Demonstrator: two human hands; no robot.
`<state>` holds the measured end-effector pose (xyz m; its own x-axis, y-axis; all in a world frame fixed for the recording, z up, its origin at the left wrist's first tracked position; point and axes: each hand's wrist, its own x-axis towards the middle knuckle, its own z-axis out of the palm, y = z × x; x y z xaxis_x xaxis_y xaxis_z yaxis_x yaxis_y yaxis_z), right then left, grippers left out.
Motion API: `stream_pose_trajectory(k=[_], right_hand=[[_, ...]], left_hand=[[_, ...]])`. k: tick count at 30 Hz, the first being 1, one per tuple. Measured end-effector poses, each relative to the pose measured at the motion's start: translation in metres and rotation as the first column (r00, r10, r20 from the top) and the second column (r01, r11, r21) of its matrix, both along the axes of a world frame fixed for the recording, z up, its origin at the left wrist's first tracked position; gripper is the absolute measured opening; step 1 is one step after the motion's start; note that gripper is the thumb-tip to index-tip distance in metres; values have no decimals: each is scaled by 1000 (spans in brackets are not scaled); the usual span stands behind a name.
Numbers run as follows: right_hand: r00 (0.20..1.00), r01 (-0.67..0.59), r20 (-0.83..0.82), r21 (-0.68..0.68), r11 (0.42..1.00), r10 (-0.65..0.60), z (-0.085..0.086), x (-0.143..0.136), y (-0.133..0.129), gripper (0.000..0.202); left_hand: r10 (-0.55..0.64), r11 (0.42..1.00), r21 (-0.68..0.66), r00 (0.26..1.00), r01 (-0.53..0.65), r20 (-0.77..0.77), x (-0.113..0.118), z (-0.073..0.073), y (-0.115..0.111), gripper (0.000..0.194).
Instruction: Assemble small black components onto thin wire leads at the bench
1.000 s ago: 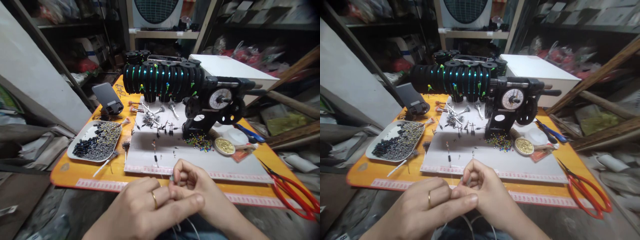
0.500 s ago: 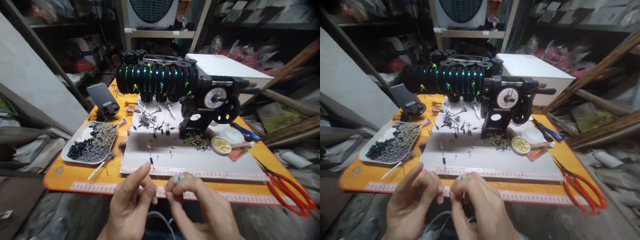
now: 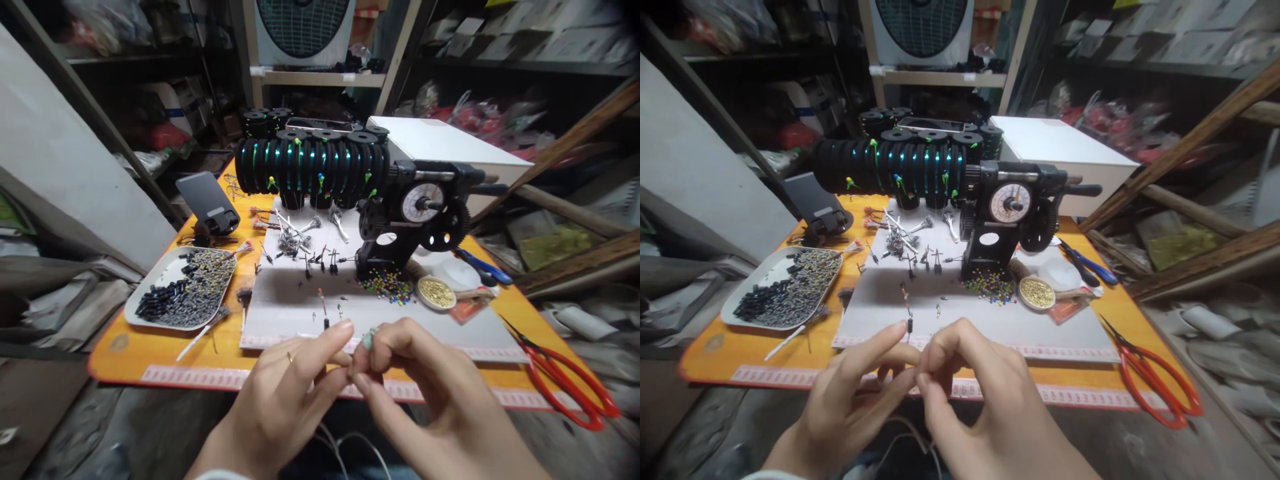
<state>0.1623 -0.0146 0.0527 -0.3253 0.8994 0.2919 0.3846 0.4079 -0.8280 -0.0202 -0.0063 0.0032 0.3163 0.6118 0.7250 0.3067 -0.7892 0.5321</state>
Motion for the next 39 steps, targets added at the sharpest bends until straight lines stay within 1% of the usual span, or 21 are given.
stream_pose_trajectory(k=[2,4,6,8,11,13,15,17,18,20,22,24,26,28,29,30,32,34,35,37,39], right_hand=[[998,-34,62,33,999,32,3,3,4,23],[992,-71,105,47,996,66,4,4,6,24],[988,-99,119,32,995,95,5,5,8,24],[989,-116,90,-3,993,115,5,5,8,24],[993,-115,-44,-80,990,111,0,2,7,25],[974,-107,-213,-149,983,73,-5,-2,6,25],[921,-131,-387,-216,968,38,-11,-6,5,22],[896,-142,-443,-226,964,28,-15,-8,5,20],[914,-127,-404,-188,974,41,-16,-9,5,20],[971,-92,-221,-13,996,86,-16,-9,5,23],[994,-103,-18,204,974,109,-15,-9,6,29],[990,-138,67,315,939,123,-14,-9,7,33],[991,-122,-21,261,958,132,-15,-9,7,33],[973,-70,-210,136,988,98,-18,-10,7,32],[956,-55,-280,107,993,83,-19,-11,8,32],[949,-51,-302,125,991,87,-20,-10,9,33],[971,-102,-181,282,954,157,-22,-9,11,33],[978,-205,52,448,870,203,-22,-5,13,30],[970,-242,148,501,831,193,-22,-3,14,29],[954,-277,254,547,790,159,-22,2,13,28],[950,-277,278,551,787,139,-21,6,12,27]], left_hand=[[-53,996,63,997,57,-56,-6,4,3,60],[-87,993,69,988,97,-128,-13,7,4,49],[-88,994,51,983,98,-162,-18,11,3,34],[-66,996,55,984,75,-164,-20,13,3,25],[-18,1000,5,998,18,-67,-17,15,1,18],[44,992,-120,997,-37,63,-14,14,-2,13],[111,962,-264,979,-63,170,-13,14,-6,14],[147,936,-343,969,-71,201,-14,13,-9,19],[145,934,-351,970,-69,194,-15,13,-10,20],[134,941,-329,981,-81,141,-17,13,-11,21],[132,951,-292,988,-104,79,-19,13,-10,19],[142,953,-274,989,-126,41,-19,14,-10,19],[151,948,-288,988,-135,35,-19,16,-11,19],[147,936,-329,988,-124,47,-19,19,-13,20],[143,929,-352,988,-115,55,-19,20,-14,20],[137,922,-372,989,-105,61,-19,22,-15,20],[135,914,-395,989,-99,65,-21,25,-17,20],[149,910,-398,987,-115,54,-22,26,-17,20],[155,910,-396,987,-126,43,-23,26,-17,20],[163,913,-381,987,-145,13,-24,26,-16,20],[168,923,-351,986,-160,-9,-24,24,-15,21]])
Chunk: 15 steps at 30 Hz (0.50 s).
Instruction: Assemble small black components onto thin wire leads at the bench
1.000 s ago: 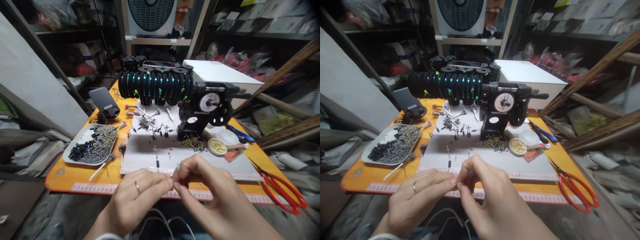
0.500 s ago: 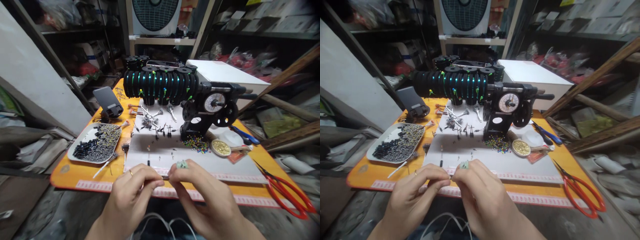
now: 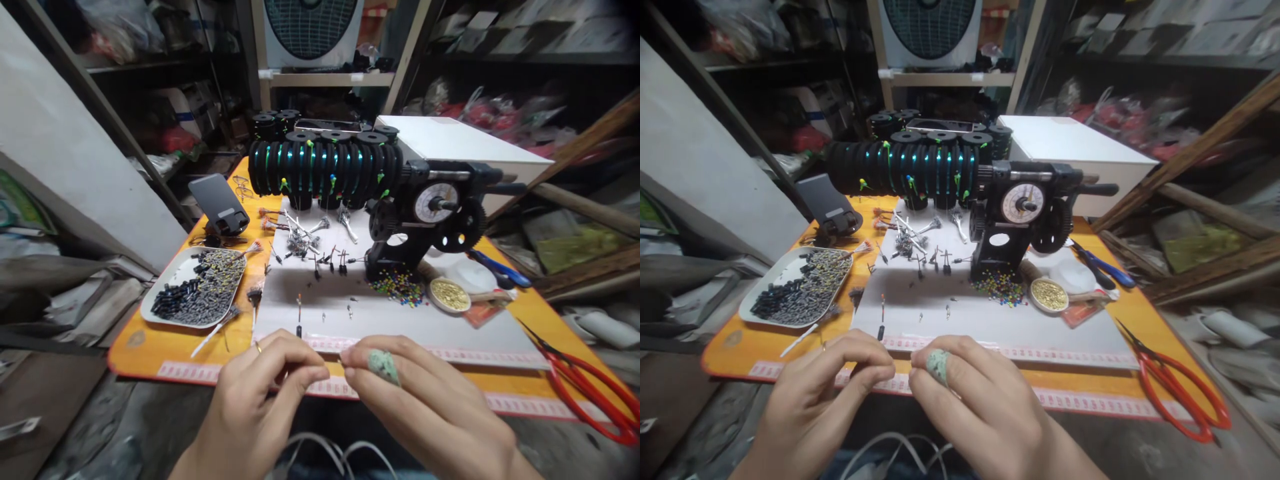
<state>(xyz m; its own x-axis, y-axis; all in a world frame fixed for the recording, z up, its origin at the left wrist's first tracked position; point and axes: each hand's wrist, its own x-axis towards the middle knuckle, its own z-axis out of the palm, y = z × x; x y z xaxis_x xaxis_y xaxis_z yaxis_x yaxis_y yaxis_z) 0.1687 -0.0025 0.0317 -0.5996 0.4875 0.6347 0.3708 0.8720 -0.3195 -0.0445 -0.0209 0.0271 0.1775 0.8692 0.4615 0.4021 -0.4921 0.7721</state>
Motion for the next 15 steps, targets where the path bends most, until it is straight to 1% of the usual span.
stream_pose_trajectory(k=[3,6,8,10,12,15], right_hand=[[999,19,-40,-55,998,-21,1,1,-2,28],[990,60,-123,-127,990,-76,0,-2,-4,32],[976,85,-185,-154,984,-113,-2,-4,-4,36],[965,111,-219,-152,982,-143,-4,-5,-4,40],[976,123,-166,-128,984,-143,-5,-5,-4,38],[993,118,20,-29,993,-117,-5,-3,-3,27]], left_hand=[[-3,998,57,1000,4,-30,-1,-3,3,19],[-19,993,117,995,30,-97,-3,-5,8,16],[3,986,163,988,23,-156,-4,-5,10,16],[26,982,188,984,7,-176,-6,-4,12,15],[31,984,177,987,-3,-157,-5,-2,13,15],[24,988,154,990,-3,-136,-2,1,13,15]])
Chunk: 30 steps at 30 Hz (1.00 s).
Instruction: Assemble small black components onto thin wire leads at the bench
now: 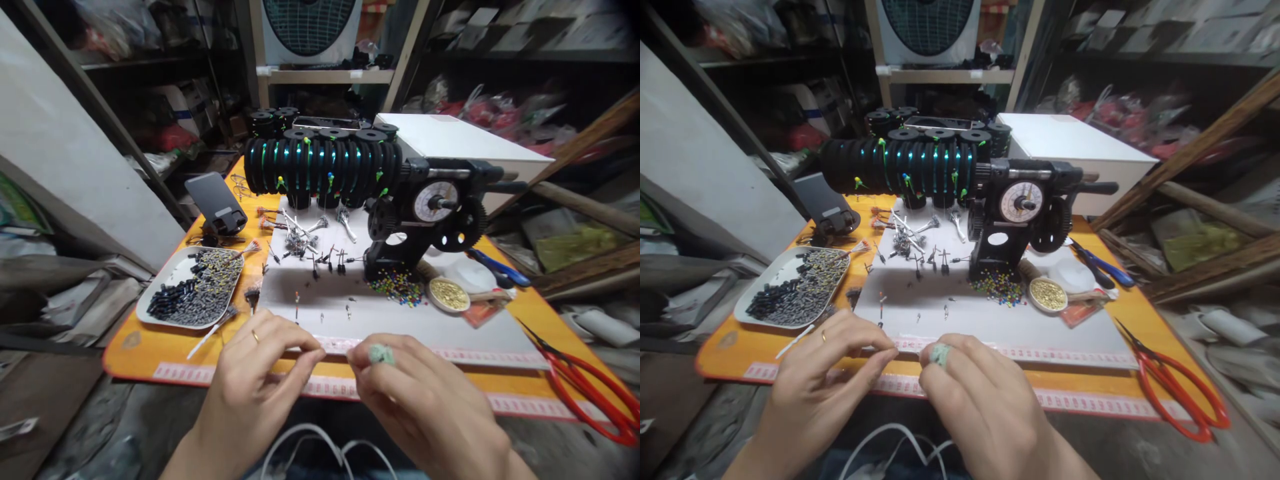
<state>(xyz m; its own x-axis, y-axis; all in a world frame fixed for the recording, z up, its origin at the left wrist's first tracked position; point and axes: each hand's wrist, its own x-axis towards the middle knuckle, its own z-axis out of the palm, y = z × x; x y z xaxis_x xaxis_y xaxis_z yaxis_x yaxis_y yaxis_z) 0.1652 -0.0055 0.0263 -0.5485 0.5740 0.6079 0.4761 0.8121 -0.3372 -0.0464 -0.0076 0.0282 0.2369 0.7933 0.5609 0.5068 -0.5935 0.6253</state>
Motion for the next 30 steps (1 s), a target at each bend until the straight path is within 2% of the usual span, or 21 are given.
stream_pose_trajectory(k=[2,4,7,9,12,18,21,24,27,30], right_hand=[[997,-17,79,72,997,11,0,0,1,21],[996,-42,80,107,993,34,0,-1,2,18],[995,-93,26,-5,996,94,-1,-3,5,19],[987,-143,-85,-92,985,135,-1,-4,6,25],[954,-204,-247,-121,972,169,-1,-5,7,29],[945,-157,-313,-169,973,98,-1,-9,3,26],[906,-167,-418,-216,962,63,-5,-12,0,35],[843,-146,-535,-315,938,-48,-7,-17,-3,44],[882,-90,-458,-398,913,-113,-1,-23,-1,32],[926,-58,-369,-354,933,-83,6,-29,2,17]], left_hand=[[-10,1000,17,1000,10,3,4,1,-1,17],[-28,999,40,999,28,21,7,2,-2,17],[-42,999,24,994,39,103,10,3,-3,15],[-39,999,-19,984,43,176,11,3,-3,14],[-29,996,-76,965,50,261,12,1,-5,14],[-7,958,-264,931,111,365,11,0,-10,12],[5,919,-366,922,148,387,10,1,-11,11],[70,857,-473,863,204,500,10,1,-11,10],[142,811,-521,776,264,614,12,-2,-10,12],[166,805,-516,724,292,669,14,-4,-10,10]])
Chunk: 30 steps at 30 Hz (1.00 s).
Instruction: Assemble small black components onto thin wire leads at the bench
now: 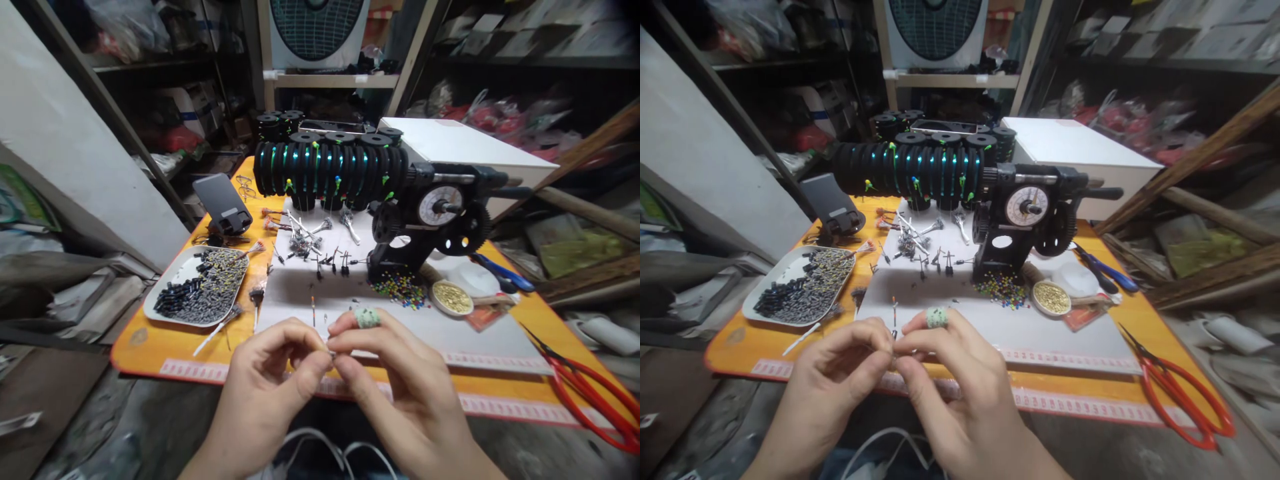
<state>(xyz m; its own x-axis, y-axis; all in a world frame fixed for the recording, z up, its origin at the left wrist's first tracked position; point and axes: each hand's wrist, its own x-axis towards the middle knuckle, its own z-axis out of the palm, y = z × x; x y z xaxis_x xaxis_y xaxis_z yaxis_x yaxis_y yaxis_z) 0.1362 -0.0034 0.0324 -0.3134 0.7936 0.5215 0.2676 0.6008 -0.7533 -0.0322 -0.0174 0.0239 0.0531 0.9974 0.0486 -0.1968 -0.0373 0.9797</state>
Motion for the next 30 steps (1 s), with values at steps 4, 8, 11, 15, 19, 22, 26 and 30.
stream_pose_trajectory(k=[4,8,11,15,19,22,26,30], right_hand=[[993,82,65,266,961,-103,1,-2,3,16],[967,-71,240,590,804,-90,0,5,9,12],[962,-138,273,553,822,-22,4,5,12,11],[993,-59,114,342,938,21,11,-2,12,19],[995,-81,78,195,977,67,13,-5,12,16],[990,-123,90,186,975,107,13,-3,12,15],[984,-116,160,261,958,75,9,-1,10,17],[981,-126,174,248,960,84,5,-2,9,22]], left_hand=[[3,1000,5,1000,-3,-16,0,1,-1,9],[-73,997,16,995,74,-69,-4,3,0,9],[-22,993,107,982,42,-186,-7,0,0,10],[223,833,554,911,6,-346,-9,-6,3,22],[384,629,767,807,127,-449,-13,-3,7,27],[436,589,784,739,199,-515,-15,3,8,20],[419,703,705,746,93,-517,-11,4,5,19],[202,939,338,905,-70,-373,-3,1,-1,23]])
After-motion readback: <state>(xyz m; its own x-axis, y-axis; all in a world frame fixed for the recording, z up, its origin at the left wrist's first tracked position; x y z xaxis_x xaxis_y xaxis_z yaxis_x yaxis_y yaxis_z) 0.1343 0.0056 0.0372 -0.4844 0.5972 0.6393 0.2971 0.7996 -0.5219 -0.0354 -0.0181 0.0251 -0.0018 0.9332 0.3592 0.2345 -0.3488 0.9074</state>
